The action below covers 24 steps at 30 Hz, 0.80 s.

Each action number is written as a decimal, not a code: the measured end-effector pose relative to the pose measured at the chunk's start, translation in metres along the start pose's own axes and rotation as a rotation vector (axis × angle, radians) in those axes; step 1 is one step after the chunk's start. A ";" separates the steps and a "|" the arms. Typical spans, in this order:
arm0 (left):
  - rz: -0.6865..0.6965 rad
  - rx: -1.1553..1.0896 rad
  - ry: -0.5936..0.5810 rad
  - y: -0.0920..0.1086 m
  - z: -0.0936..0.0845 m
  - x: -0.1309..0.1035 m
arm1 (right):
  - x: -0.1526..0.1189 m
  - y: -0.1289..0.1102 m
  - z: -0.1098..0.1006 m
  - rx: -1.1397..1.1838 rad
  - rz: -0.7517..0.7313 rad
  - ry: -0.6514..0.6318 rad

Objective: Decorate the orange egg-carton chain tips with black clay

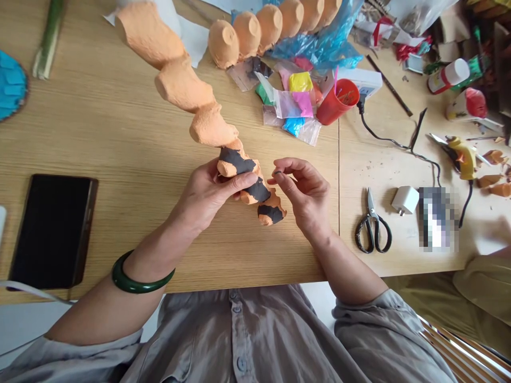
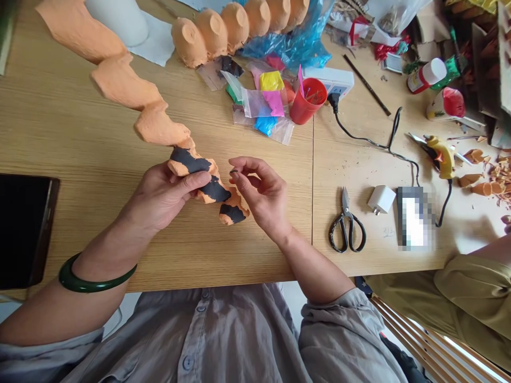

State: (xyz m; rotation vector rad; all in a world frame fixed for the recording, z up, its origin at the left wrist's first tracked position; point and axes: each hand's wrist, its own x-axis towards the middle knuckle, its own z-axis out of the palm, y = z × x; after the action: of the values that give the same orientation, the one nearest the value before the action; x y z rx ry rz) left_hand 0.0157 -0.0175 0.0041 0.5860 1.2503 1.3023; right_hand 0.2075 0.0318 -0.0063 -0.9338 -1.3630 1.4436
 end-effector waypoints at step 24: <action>0.134 0.257 0.045 -0.003 0.006 -0.003 | -0.011 -0.003 0.005 -0.402 -0.322 -0.091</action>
State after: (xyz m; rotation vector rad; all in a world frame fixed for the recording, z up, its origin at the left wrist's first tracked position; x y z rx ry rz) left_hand 0.0231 -0.0187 0.0042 0.8389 1.4482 1.2794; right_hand 0.2062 0.0196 -0.0031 -0.8519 -1.8211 0.9969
